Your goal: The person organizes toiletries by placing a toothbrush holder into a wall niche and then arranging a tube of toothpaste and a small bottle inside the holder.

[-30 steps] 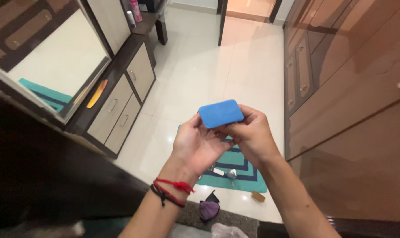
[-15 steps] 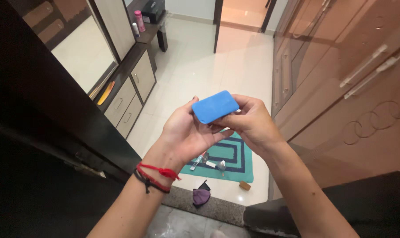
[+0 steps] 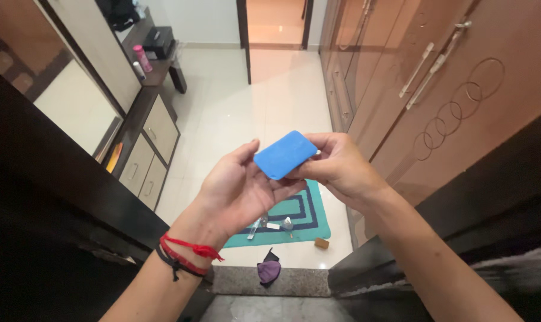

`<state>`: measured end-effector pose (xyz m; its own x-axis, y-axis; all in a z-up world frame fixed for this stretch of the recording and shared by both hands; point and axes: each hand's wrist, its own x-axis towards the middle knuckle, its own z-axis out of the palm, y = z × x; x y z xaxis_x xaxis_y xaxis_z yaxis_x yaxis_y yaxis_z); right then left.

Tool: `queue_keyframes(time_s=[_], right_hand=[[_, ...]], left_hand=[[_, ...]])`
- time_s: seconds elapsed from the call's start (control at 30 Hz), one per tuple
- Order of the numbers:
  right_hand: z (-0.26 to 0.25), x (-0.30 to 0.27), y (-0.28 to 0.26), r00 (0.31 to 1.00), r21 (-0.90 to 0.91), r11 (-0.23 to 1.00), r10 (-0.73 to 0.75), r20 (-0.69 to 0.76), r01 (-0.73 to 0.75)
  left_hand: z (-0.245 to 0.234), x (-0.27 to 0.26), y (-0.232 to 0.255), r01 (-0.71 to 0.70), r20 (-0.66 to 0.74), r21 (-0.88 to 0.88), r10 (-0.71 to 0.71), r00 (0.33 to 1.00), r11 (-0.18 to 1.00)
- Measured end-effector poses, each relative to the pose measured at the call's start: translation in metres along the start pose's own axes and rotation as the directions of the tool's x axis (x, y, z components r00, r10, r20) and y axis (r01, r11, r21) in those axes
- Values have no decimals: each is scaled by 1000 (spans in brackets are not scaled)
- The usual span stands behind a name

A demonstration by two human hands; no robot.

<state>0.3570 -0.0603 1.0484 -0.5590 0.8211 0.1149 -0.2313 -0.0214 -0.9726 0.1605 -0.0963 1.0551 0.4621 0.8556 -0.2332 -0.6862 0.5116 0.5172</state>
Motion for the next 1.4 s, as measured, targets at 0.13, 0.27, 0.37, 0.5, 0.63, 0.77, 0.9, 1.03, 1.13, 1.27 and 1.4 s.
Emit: queue_keyframes(time_s=[0.13, 0.27, 0.37, 0.5, 0.63, 0.77, 0.9, 1.03, 1.13, 1.27, 1.4], right_hand=[[6, -19, -4, 998, -3, 1000, -25, -61, 25], [8, -40, -2, 990, 4, 997, -72, -125, 73], [10, -62, -8, 976, 14, 994, -106, -192, 110], [14, -107, -18, 935, -35, 994, -110, -336, 104], [12, -150, -29, 868, -112, 989, -136, -477, 93], [8, -199, -38, 791, -96, 990, -139, -596, 102], [8, -250, -49, 721, -120, 986, -167, -673, 117], [7, -297, -60, 613, -143, 982, -188, -768, 122], [7, -331, -69, 531, -163, 978, -209, -822, 133], [0, -381, -80, 440, -201, 967, -249, -863, 154], [-18, -428, -88, 399, -344, 926, -379, -835, 158]], left_hand=[[10, -9, -3, 45, -46, 17, -44, 998, 999], [17, -13, -11, 116, 4, 20, -116, 993, 993], [23, -13, -20, 161, 65, 71, -166, 984, 984], [35, -7, -42, 257, 143, 97, -269, 952, 961], [55, 1, -72, 338, 203, 148, -363, 910, 930], [81, 4, -103, 444, 202, 196, -479, 854, 874], [109, 6, -140, 494, 249, 264, -553, 795, 829], [135, 9, -180, 550, 347, 309, -631, 694, 776], [156, 10, -210, 562, 382, 355, -664, 643, 747], [186, 14, -255, 541, 495, 406, -675, 547, 736], [214, 19, -307, 550, 538, 396, -671, 511, 736]])
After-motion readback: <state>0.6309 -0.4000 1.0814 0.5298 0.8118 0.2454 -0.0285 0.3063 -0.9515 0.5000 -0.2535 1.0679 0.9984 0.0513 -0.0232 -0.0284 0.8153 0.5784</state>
